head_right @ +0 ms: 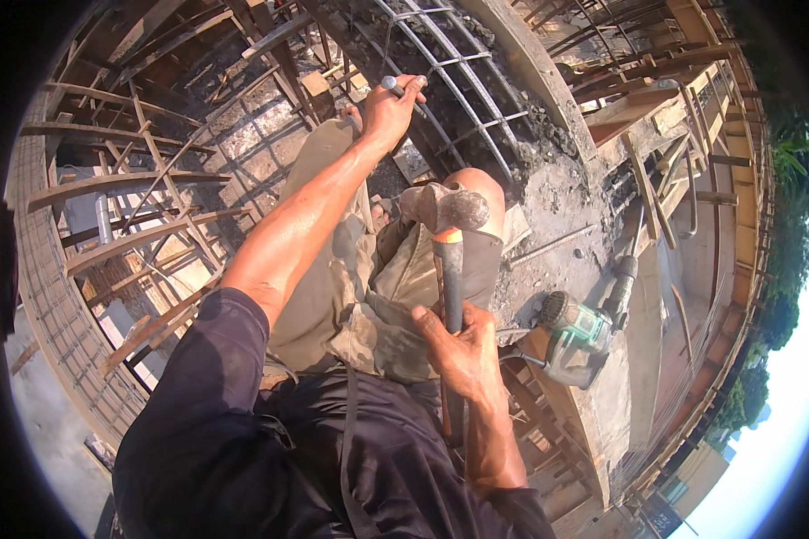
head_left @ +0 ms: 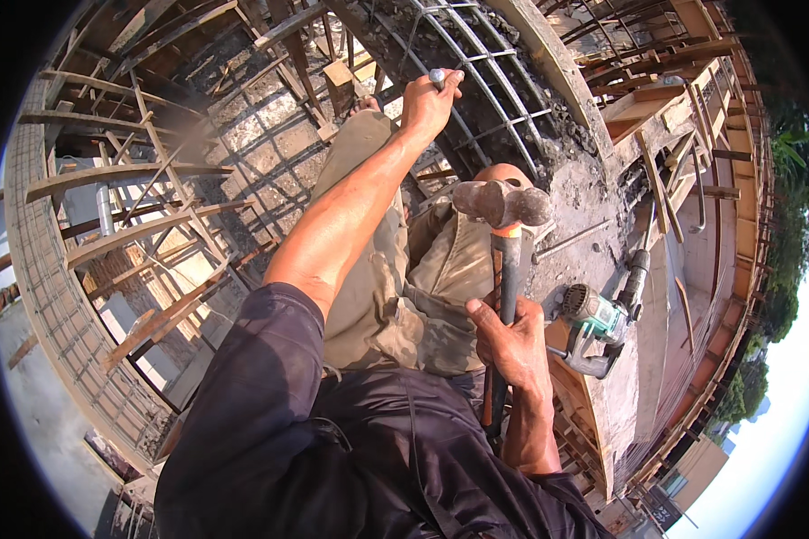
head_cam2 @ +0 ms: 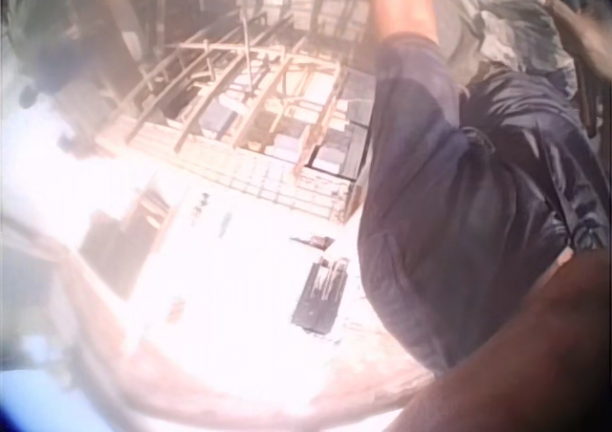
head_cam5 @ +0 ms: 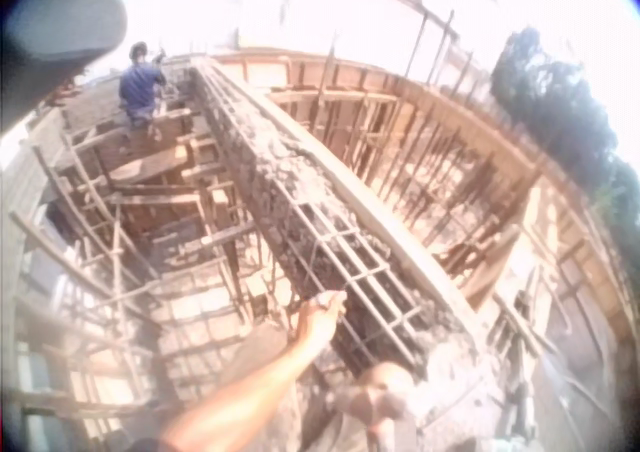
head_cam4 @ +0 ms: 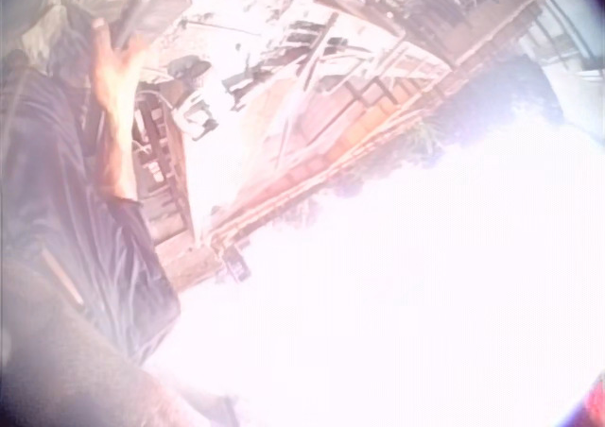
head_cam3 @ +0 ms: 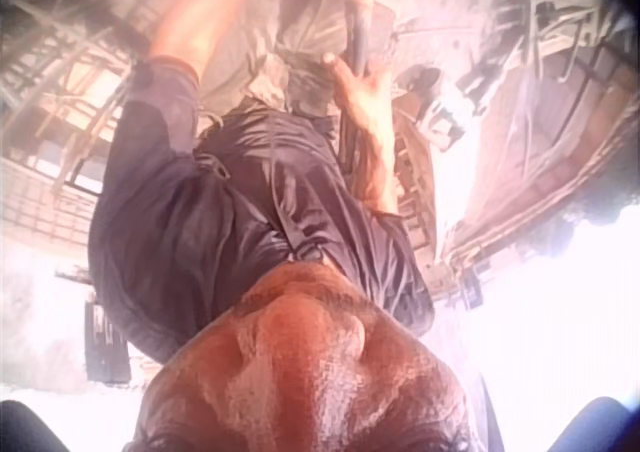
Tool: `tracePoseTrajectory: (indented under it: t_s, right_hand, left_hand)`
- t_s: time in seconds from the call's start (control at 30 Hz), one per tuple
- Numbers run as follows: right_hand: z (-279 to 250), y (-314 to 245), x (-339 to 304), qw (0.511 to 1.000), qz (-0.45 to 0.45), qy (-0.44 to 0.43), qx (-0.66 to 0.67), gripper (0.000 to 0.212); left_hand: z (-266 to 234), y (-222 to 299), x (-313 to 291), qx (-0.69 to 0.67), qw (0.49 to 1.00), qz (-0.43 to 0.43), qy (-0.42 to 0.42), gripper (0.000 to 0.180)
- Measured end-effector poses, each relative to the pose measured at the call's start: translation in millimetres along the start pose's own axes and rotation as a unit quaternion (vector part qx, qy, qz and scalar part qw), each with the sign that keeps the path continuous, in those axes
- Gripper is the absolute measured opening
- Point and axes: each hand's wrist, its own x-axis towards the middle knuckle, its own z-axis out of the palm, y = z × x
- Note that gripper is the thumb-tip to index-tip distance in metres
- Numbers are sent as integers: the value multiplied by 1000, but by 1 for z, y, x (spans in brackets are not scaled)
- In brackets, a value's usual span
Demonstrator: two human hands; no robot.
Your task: The person uses a hammer and a metal rod to chip away excess concrete from a reinforced beam. They sit on the structure and strike the rod with the hammer to remove material from the surface and edges of the beam.
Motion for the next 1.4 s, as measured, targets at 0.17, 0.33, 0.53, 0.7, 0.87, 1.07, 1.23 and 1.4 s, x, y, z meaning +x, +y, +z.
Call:
tracePoseTrajectory:
  t_s: [0.17,0.33,0.53,0.7,0.87,1.07,1.23,1.4]
  right_hand:
    - [-3,-12,16,999,-12,-1,-42,33]
    - [1,-70,29,981,-159,112,-20,33]
    - [2,-109,91,945,-295,130,-48,40]
    - [2,-115,119,940,-154,84,-294,41]
    - [15,-155,55,933,-278,134,-187,30]
    - [0,-130,97,917,-337,119,-177,35]
    - [-1,-109,106,925,-130,72,-350,39]
    - [17,-165,40,929,-281,143,-194,30]
  left_hand:
    - [-2,-3,2,65,993,-27,-99,33]
    - [-2,-12,32,109,981,26,-159,36]
    - [8,-8,31,75,986,54,-141,50]
    - [2,-5,22,94,975,66,-190,47]
    - [12,-21,30,102,977,59,-179,38]
    - [15,-25,35,64,981,52,-174,46]
    - [13,-43,39,164,969,90,-161,40]
    - [12,-33,31,111,978,14,-176,41]
